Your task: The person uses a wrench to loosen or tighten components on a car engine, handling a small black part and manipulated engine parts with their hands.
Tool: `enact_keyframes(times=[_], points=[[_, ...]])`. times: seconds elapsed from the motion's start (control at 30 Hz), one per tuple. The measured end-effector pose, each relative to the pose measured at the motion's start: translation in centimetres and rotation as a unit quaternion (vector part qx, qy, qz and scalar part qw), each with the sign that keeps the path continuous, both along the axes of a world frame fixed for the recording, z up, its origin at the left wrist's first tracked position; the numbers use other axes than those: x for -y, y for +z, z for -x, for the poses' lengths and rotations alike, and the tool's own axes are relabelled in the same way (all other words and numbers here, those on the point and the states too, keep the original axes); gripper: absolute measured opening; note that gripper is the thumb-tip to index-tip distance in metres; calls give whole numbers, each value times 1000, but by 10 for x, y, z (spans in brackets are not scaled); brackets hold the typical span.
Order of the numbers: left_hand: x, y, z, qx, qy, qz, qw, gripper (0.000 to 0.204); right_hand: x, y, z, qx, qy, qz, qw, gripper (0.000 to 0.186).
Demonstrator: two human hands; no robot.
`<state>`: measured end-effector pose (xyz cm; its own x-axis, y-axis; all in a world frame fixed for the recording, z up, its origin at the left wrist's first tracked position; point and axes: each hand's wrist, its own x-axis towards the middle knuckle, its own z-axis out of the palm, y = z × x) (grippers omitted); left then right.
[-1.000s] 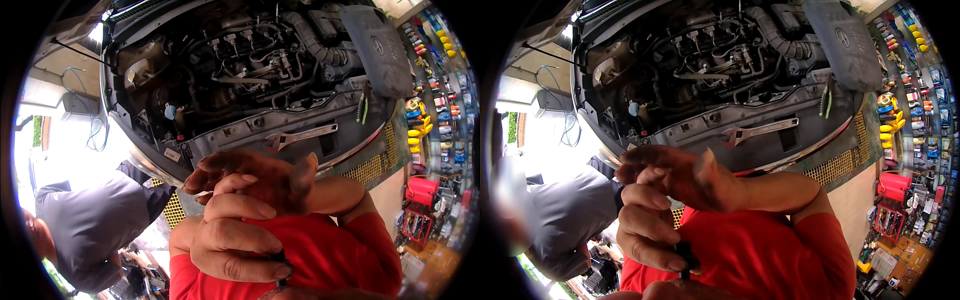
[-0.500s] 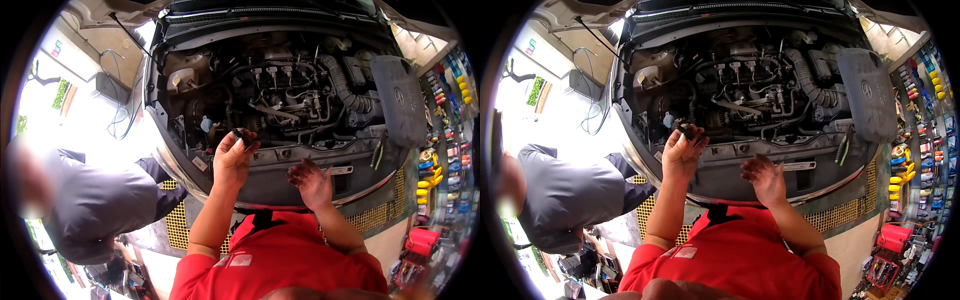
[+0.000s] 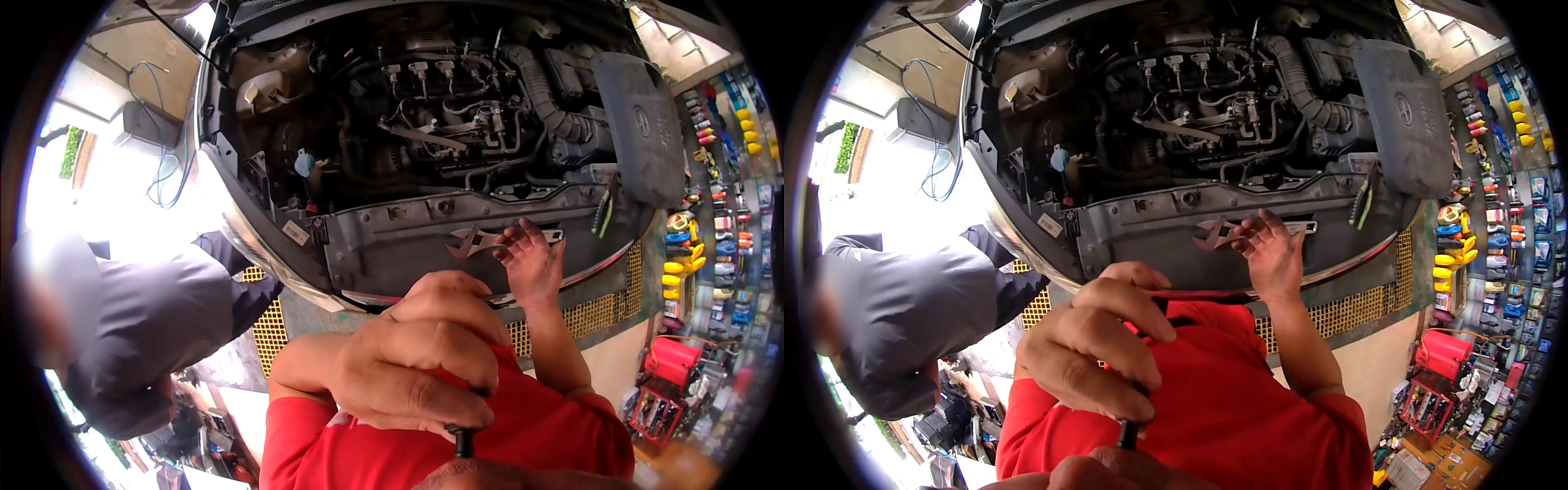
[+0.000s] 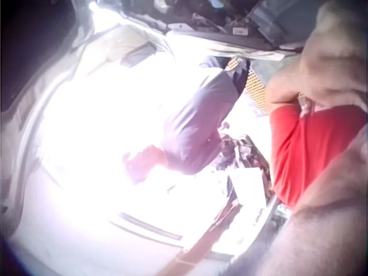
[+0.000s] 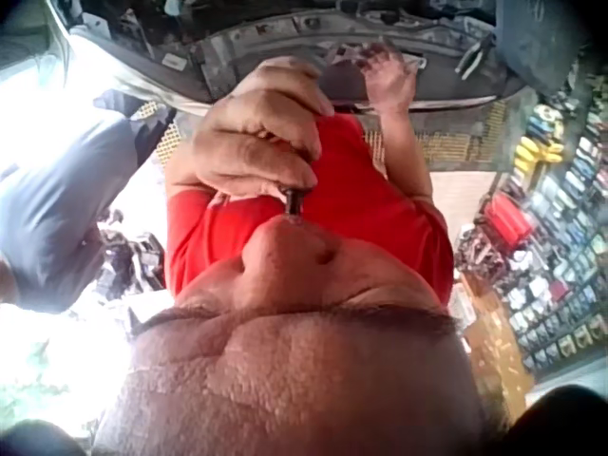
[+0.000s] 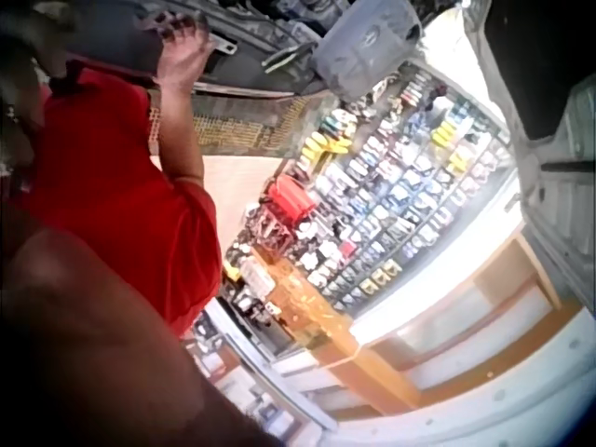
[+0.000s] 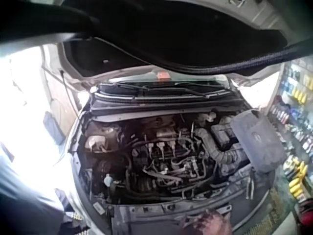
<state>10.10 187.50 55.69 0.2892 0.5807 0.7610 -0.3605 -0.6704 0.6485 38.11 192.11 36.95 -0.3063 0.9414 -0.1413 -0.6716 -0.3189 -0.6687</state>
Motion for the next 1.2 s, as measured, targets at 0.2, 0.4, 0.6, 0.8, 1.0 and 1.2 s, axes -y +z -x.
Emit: enact_keyframes(times=[0.2, 0.4, 0.6, 0.8, 1.0, 1.2], points=[[4, 2, -2, 8, -15, 7, 1000, 6, 2, 0, 7, 8, 16, -2, 1000, 80], [-2, 6, -1, -14, -59, 3, 998, 9, 1, 1, 8, -1, 24, -14, 1000, 79], [-5, 7, 0, -15, -75, 5, 997, 11, -1, -1, 11, -9, 25, -15, 1000, 79], [-8, 4, 0, -9, -72, 3, 997, 11, -2, -3, 12, -6, 19, -14, 1000, 79], [-13, 1, -3, -11, -68, -3, 998, 12, -5, -2, 10, 9, 14, -10, 1000, 80], [-31, -39, 23, -128, 171, 42, 976, 30, 2, -4, 15, 14, 15, -5, 1000, 77]])
